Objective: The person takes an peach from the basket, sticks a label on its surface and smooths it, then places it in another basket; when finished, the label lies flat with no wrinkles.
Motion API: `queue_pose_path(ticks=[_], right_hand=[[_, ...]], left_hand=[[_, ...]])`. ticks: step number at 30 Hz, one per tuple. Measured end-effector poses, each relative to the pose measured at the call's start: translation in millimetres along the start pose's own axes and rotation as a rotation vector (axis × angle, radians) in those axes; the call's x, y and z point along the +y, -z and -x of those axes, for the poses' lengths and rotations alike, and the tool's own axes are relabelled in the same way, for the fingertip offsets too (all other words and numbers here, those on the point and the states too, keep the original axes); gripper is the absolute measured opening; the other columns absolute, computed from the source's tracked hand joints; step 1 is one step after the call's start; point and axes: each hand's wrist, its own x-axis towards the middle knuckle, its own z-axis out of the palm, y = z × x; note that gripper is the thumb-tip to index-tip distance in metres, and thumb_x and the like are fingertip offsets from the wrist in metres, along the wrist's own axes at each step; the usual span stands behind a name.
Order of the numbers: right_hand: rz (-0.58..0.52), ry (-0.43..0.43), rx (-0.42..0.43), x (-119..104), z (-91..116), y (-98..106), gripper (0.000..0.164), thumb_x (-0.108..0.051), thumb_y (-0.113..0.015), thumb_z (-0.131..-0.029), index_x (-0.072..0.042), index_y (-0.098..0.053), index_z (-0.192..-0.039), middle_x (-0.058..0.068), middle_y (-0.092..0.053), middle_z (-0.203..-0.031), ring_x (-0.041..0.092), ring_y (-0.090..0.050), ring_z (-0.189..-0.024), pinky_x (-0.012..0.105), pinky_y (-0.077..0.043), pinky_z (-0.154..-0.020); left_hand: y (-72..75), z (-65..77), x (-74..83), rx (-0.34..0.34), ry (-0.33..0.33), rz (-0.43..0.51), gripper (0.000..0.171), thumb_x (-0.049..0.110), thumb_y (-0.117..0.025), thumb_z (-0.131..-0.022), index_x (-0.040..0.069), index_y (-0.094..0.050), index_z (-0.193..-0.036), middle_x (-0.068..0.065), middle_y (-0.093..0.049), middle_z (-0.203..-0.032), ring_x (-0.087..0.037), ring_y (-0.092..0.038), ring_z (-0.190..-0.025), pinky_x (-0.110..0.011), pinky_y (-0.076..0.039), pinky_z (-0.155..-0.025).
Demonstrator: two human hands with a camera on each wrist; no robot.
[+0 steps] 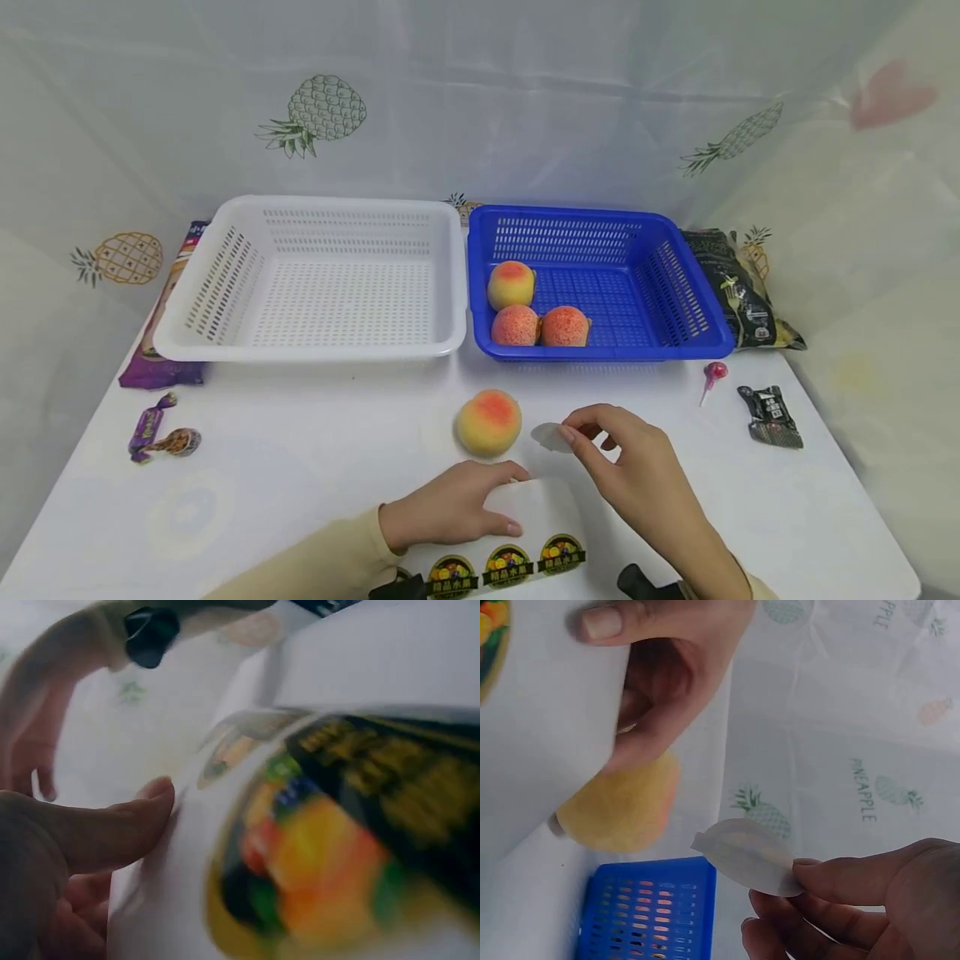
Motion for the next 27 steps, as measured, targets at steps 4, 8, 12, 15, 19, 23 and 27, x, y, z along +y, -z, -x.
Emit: queue_pose_path(ticks=[4, 8, 12, 15, 19, 23, 27], right_hand=[[-0.006, 0.003, 0.0, 1.9, -1.2, -2.8, 0.006, -0.027, -0.064, -0.082, -0.029, -0.061, -0.086, -0.022, -0.055, -0.075, -0.004, -0.051, -0.07, 0.024, -0.046, -0.062], [0.0, -0.006, -0.002, 4.1, -2.9, -4.5, 0.005, -0.027, -0.064, -0.081, -0.028, -0.062, -0.085, -0.021, -0.055, -0.073, -0.004, -0.051, -0.068, 0.025, -0.047, -0.062], [0.007, -0.009, -0.002, 7.4, -4.7, -5.9, 0.004, -0.03, -0.063, -0.082, -0.026, -0.062, -0.084, -0.021, -0.055, -0.071, -0.003, -0.05, -0.065, 0.023, -0.046, -0.061], [0.01, -0.01, 0.004, 9.7, -5.7, -6.4, 0.006, -0.031, -0.062, -0.082, -0.025, -0.063, -0.083, -0.021, -0.055, -0.07, -0.003, -0.051, -0.065, 0.022, -0.045, -0.06], [0.003, -0.008, 0.013, 11.7, -7.3, -7.2, 0.006, -0.031, -0.062, -0.082, -0.024, -0.063, -0.083, -0.021, -0.055, -0.071, -0.003, -0.051, -0.065, 0.023, -0.046, -0.059], [-0.009, -0.009, 0.019, 12.2, -8.4, -7.8, 0.005, -0.029, -0.063, -0.082, -0.025, -0.062, -0.082, -0.021, -0.055, -0.071, -0.003, -0.051, -0.065, 0.023, -0.046, -0.058], [-0.02, -0.019, 0.018, 11.5, -9.1, -8.1, 0.006, -0.03, -0.062, -0.082, -0.025, -0.062, -0.084, -0.02, -0.056, -0.072, -0.003, -0.051, -0.066, 0.023, -0.046, -0.059]], left_hand=[[-6.7, -6.0, 6.4, 0.048, -0.112, -0.305, 0.053, 0.051, -0.052, -0.082, 0.019, -0.048, -0.124, 0.01, -0.059, -0.107, -0.001, -0.055, -0.09, -0.019, -0.044, -0.075], [-8.1, -0.9, 18.9, 0.249, -0.198, -0.572, 0.055, 0.058, -0.042, -0.083, 0.014, -0.056, -0.113, 0.008, -0.053, -0.084, -0.004, -0.047, -0.073, -0.019, -0.039, -0.067], [3.3, 11.8, 37.0, 0.362, -0.165, -0.542, 0.045, 0.054, -0.042, -0.086, 0.015, -0.061, -0.098, 0.009, -0.051, -0.08, -0.004, -0.046, -0.073, -0.017, -0.04, -0.066], [18.9, 16.6, 43.9, 0.448, -0.133, -0.458, 0.032, 0.047, -0.052, -0.084, 0.017, -0.061, -0.092, 0.011, -0.051, -0.082, -0.002, -0.048, -0.075, -0.017, -0.042, -0.065], [39.6, 12.8, 30.2, 0.599, -0.042, -0.416, 0.033, 0.042, -0.062, -0.079, 0.017, -0.058, -0.1, 0.008, -0.049, -0.089, -0.005, -0.044, -0.08, -0.02, -0.04, -0.066], [54.0, 6.8, 1.9, 0.557, -0.011, -0.35, 0.051, 0.045, -0.062, -0.078, 0.018, -0.049, -0.119, 0.004, -0.046, -0.11, -0.01, -0.041, -0.1, -0.025, -0.042, -0.079], [61.4, -0.4, -22.8, 0.329, -0.09, -0.209, 0.073, 0.043, -0.066, -0.076, 0.024, -0.029, -0.135, 0.003, -0.03, -0.136, -0.015, -0.025, -0.127, -0.038, -0.029, -0.101]])
